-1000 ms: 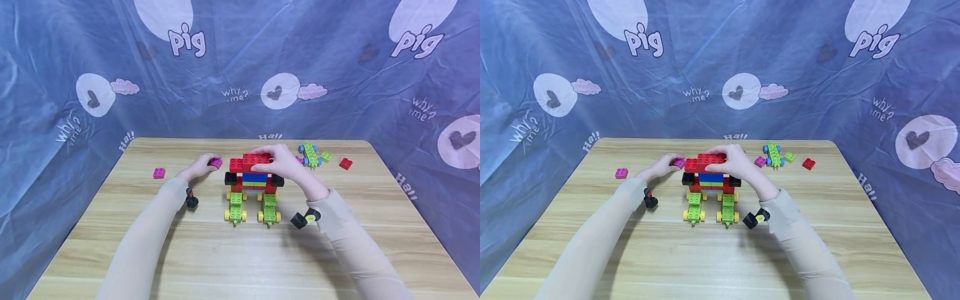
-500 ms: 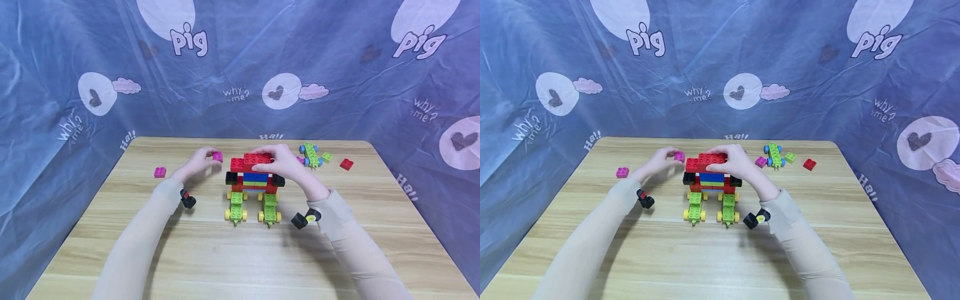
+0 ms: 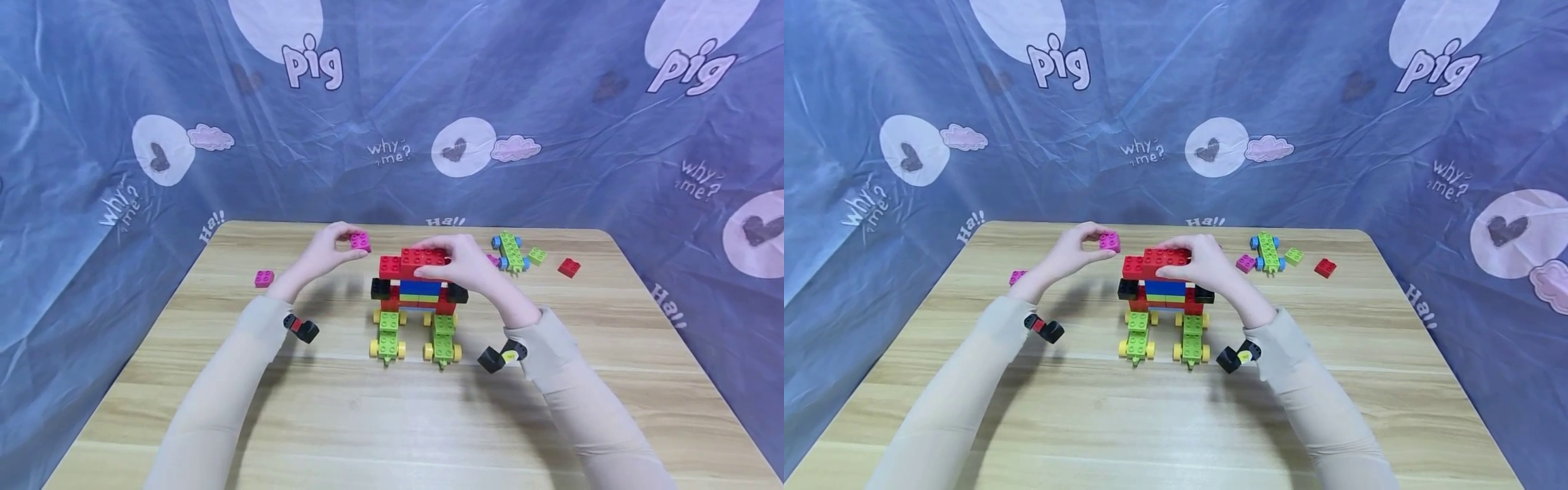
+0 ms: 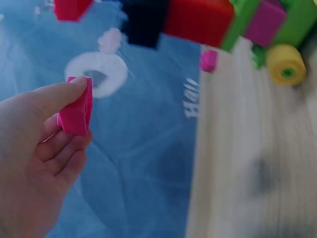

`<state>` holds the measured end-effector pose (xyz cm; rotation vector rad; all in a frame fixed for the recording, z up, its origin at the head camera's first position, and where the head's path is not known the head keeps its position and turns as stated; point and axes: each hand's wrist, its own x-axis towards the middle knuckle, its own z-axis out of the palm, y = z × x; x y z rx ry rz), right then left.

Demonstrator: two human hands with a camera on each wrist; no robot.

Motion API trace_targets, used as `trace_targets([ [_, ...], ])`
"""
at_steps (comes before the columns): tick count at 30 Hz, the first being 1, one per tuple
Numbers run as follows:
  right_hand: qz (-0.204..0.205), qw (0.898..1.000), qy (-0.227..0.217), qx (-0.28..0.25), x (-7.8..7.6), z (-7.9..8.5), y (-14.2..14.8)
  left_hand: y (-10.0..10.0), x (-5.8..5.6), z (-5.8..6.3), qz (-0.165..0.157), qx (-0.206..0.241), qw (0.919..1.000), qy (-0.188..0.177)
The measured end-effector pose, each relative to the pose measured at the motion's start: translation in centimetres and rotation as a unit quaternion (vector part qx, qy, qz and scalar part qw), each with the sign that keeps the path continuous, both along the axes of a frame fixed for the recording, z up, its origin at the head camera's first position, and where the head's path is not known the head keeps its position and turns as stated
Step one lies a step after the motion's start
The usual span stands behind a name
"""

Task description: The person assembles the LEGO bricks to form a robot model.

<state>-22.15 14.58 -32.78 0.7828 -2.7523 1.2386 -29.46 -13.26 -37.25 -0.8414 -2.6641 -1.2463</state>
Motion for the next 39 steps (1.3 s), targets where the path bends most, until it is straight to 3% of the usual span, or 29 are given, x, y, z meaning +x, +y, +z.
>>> trace_targets([
  [9,-0.002,1.000,0.001,0.000,-0.1,0.0,0.1,0.6,2.7,2.1,-0.030,0.030,0.9978,0.050],
  [17,-0.001,1.000,-0.004,-0.003,-0.1,-0.1,0.1,0.8,4.3,2.8,-0.053,0.031,0.9948,0.082],
  [28,-0.003,1.000,-0.007,-0.003,-0.1,-0.1,0.1,1.3,5.2,2.6,-0.080,0.023,0.9924,0.091],
  [39,-0.003,1.000,-0.013,-0.006,-0.1,-0.2,0.1,1.6,5.5,2.6,-0.081,0.022,0.9925,0.089],
])
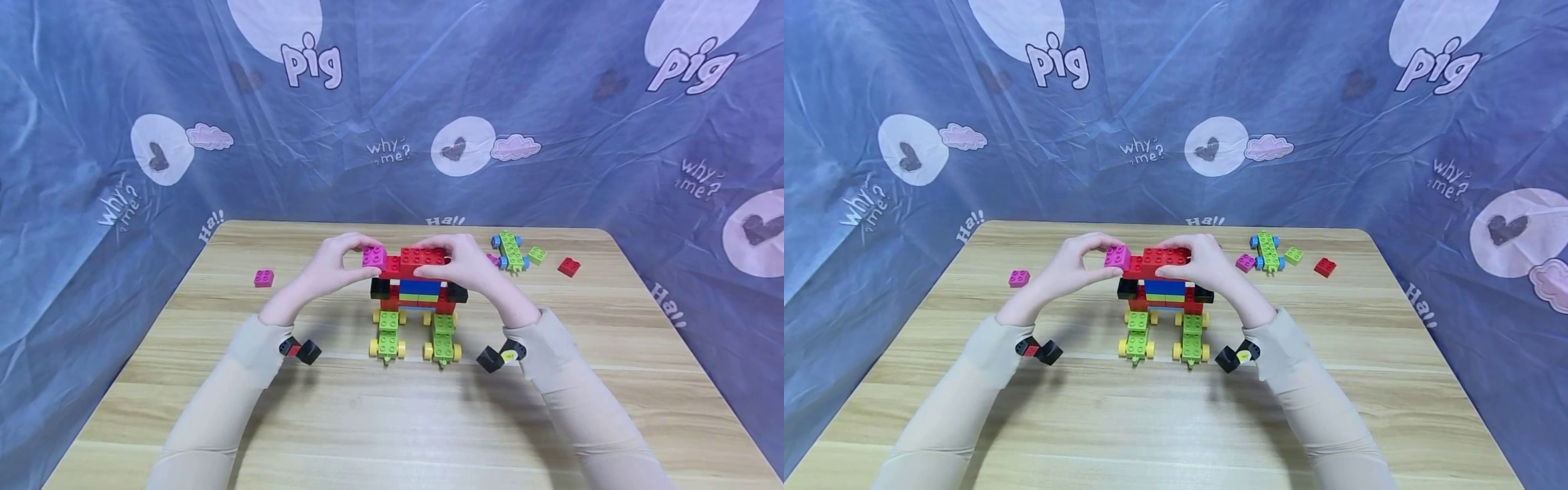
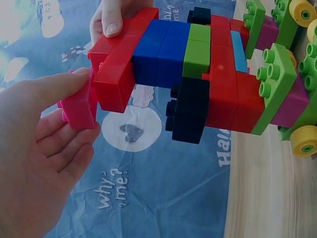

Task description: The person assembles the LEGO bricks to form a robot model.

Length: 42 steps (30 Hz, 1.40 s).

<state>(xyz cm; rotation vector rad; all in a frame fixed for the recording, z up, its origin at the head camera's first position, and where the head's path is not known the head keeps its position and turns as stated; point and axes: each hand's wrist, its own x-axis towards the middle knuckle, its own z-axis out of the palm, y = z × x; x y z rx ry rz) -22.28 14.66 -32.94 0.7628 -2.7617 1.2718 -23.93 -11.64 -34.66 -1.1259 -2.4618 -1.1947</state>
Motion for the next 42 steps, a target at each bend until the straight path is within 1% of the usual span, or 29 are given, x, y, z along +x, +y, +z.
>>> trace_targets([
  [9,0.000,1.000,0.007,0.006,0.0,0.0,0.0,0.2,-0.1,0.1,0.003,-0.011,0.9999,-0.003],
  [19,0.002,1.000,0.002,-0.003,0.1,0.0,-0.1,0.4,-0.6,0.8,0.003,-0.045,0.9990,-0.009],
  [25,0.002,1.000,0.009,-0.001,0.1,0.0,-0.1,0.5,-0.8,1.3,0.000,-0.062,0.9980,-0.012],
  [33,0.004,1.000,0.011,-0.002,0.0,0.0,0.0,0.6,-0.9,2.0,-0.006,-0.088,0.9956,-0.031],
  [37,0.003,1.000,0.011,0.000,0.1,0.0,0.0,0.7,-0.9,2.4,-0.005,-0.103,0.9937,-0.044],
  [42,0.002,1.000,0.016,0.004,0.1,0.0,0.0,0.7,-0.9,2.6,-0.001,-0.112,0.9922,-0.054],
])
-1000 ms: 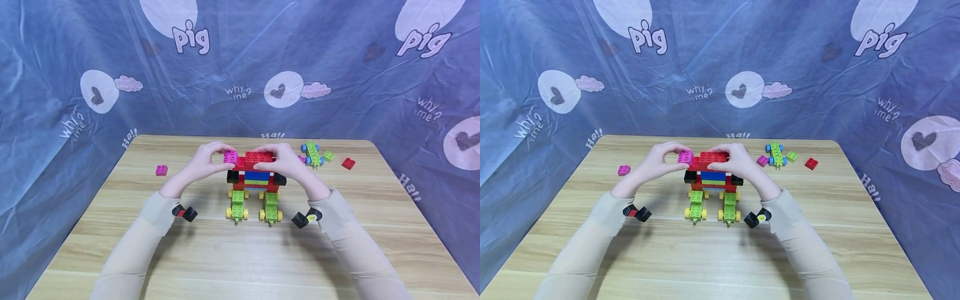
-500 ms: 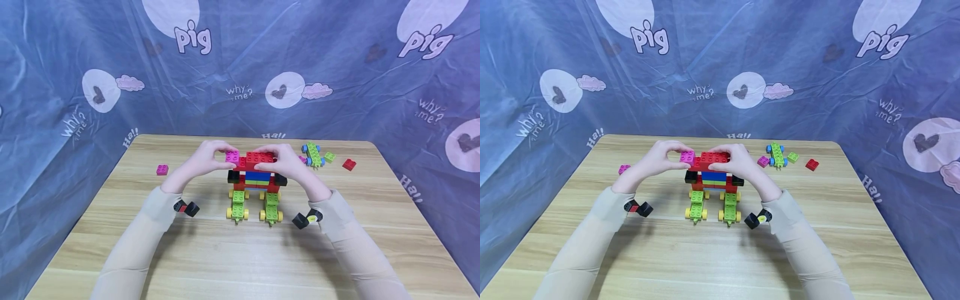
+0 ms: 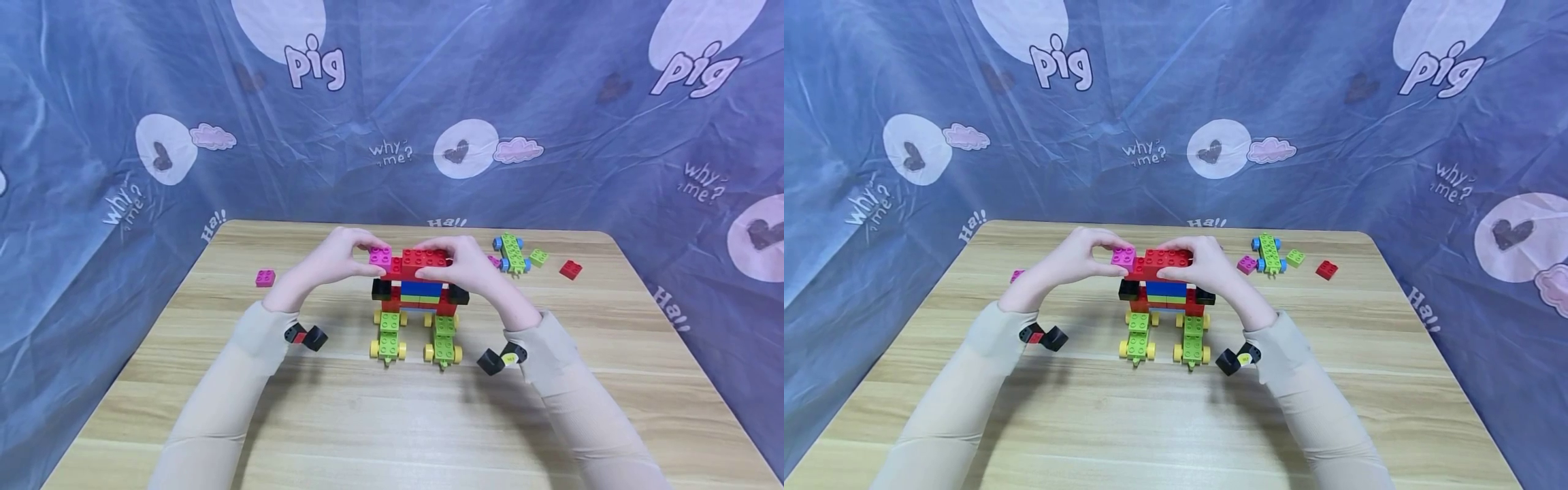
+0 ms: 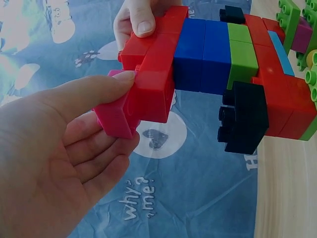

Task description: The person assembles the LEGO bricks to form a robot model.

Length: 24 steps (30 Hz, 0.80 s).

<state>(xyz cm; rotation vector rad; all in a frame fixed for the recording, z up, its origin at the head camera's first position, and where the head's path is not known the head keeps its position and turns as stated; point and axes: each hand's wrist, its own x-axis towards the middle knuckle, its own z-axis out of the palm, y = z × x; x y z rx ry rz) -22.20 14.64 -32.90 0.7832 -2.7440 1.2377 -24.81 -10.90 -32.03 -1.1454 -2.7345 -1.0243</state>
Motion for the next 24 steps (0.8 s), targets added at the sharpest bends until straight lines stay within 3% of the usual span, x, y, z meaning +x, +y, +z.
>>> trace_targets([
  [12,0.001,1.000,-0.017,-0.003,0.0,0.1,-0.1,-0.3,0.3,-0.2,-0.011,-0.005,0.9999,0.007],
  [18,0.000,1.000,-0.007,0.012,-0.2,0.3,0.0,-1.2,0.1,-0.7,-0.016,0.043,0.9988,0.019],
  [24,0.008,1.000,0.011,0.025,-0.3,0.4,0.1,-4.0,-0.5,-1.5,0.014,0.086,0.9951,0.047],
])
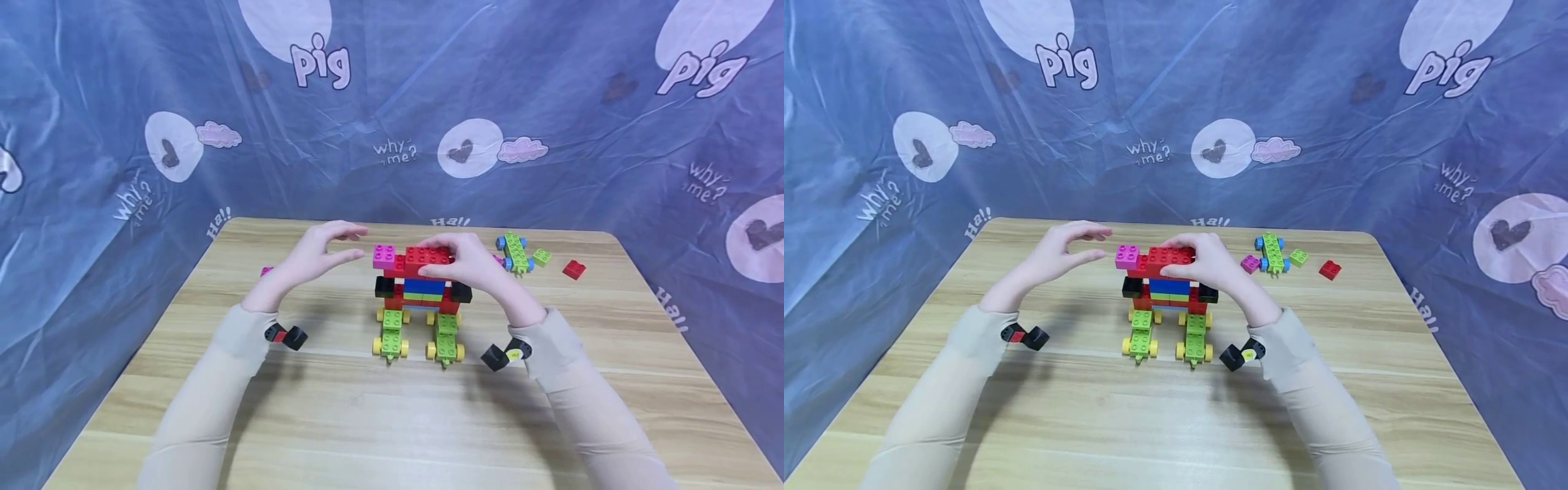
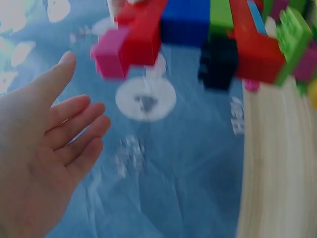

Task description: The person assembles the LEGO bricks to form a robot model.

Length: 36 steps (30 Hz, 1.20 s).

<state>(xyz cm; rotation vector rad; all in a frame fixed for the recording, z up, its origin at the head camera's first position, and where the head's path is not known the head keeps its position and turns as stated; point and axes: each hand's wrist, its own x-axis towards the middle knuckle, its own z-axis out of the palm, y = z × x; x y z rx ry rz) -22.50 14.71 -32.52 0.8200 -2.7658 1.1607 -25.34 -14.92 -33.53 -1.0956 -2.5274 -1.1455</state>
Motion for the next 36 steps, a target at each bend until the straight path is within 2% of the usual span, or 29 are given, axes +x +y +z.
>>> trace_targets([
  [8,0.028,0.999,0.018,0.010,-0.1,0.4,-0.1,-4.7,-1.4,-2.6,0.076,0.018,0.9968,-0.020],
  [16,0.033,0.999,0.002,0.000,-0.3,1.3,-1.1,-8.5,-2.6,-5.6,0.117,0.027,0.9925,-0.023],
  [23,0.040,0.999,0.004,-0.008,-0.5,1.8,-2.3,-11.5,-3.6,-8.0,0.151,0.030,0.9860,-0.064],
  [31,0.037,0.999,-0.017,0.013,-0.8,1.7,-3.4,-14.4,-4.1,-10.0,0.182,-0.021,0.9746,-0.129],
  [36,0.035,0.999,-0.012,0.037,-0.9,1.3,-3.8,-15.5,-4.3,-11.0,0.182,-0.034,0.9679,-0.170],
])
